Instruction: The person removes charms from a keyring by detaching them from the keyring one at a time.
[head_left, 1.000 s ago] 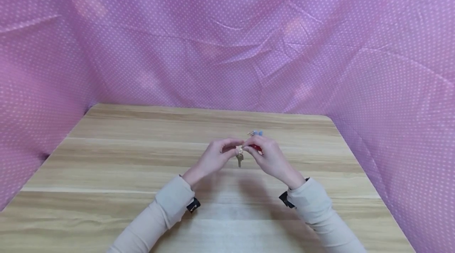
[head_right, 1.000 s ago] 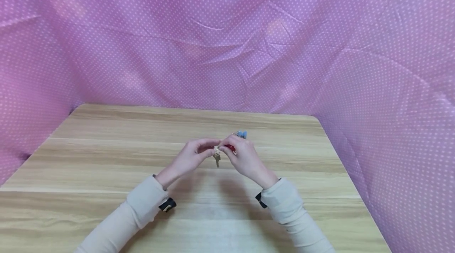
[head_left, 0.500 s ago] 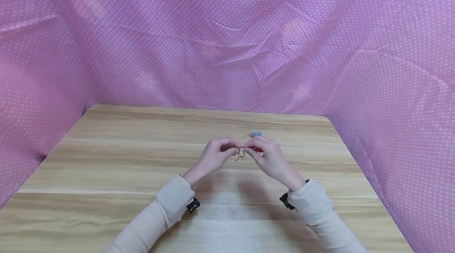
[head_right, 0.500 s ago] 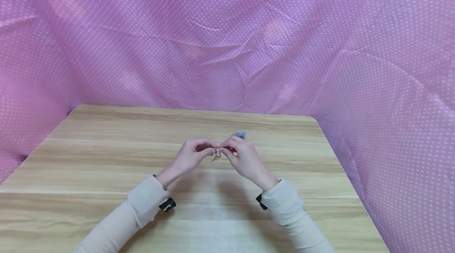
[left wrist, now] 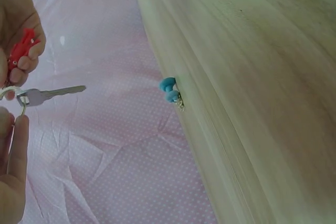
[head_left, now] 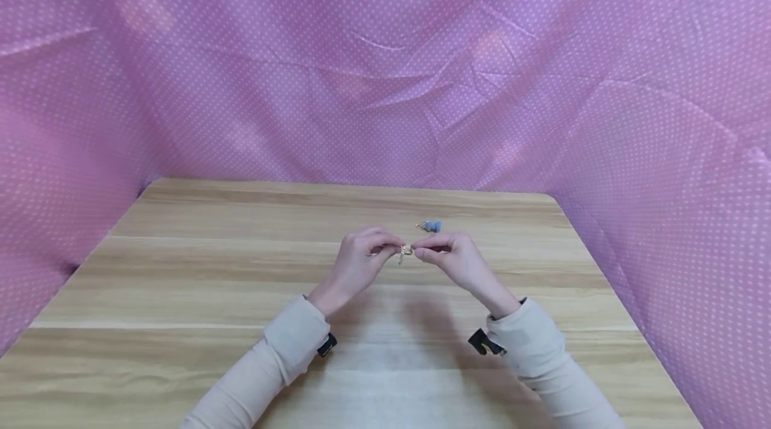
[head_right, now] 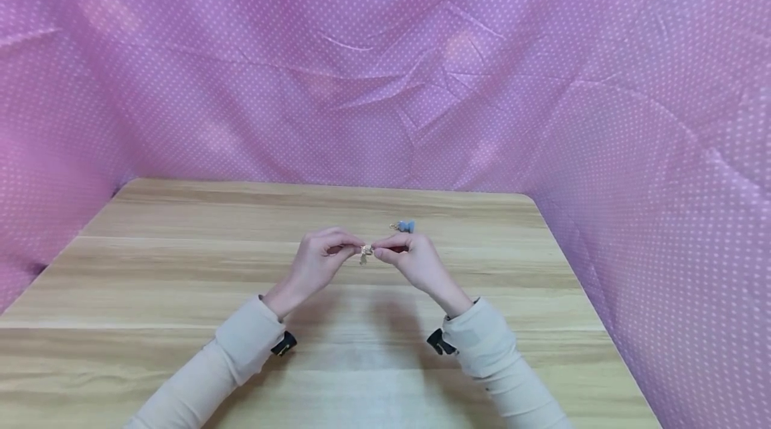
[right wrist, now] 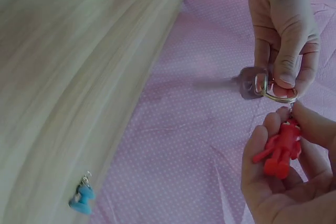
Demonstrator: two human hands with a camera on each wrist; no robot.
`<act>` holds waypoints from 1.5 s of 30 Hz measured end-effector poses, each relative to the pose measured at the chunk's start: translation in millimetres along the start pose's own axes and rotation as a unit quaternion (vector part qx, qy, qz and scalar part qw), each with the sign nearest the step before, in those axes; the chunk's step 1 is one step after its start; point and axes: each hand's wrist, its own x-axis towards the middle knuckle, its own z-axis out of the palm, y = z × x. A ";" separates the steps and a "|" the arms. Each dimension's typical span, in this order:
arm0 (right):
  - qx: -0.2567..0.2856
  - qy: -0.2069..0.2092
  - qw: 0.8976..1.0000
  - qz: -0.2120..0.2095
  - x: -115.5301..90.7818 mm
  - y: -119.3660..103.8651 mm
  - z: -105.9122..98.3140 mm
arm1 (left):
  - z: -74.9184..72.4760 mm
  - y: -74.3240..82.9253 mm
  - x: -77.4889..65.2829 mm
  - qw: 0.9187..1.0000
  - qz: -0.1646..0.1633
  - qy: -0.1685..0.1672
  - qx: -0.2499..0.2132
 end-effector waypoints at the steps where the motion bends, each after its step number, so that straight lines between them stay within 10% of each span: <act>1: -0.007 0.002 1.000 -0.006 0.1 -0.5 0.3 | -0.1 0.0 0.1 1.000 0.004 0.003 0.000; 14: -0.031 0.045 0.996 -0.074 -1.6 -4.9 4.2 | -8.1 17.2 2.1 0.997 -0.031 0.050 -0.053; 27: -0.023 0.060 0.995 -0.076 -0.8 -0.5 4.5 | 0.5 5.8 0.9 0.969 -0.183 0.064 -0.151; 34: -0.027 0.060 0.996 -0.063 -0.3 -1.2 2.7 | 1.8 8.4 1.6 0.964 -0.198 0.051 -0.170; 45: -0.007 0.041 0.999 -0.028 -0.9 -4.9 1.7 | 1.4 11.7 -0.2 0.982 -0.150 -0.023 -0.115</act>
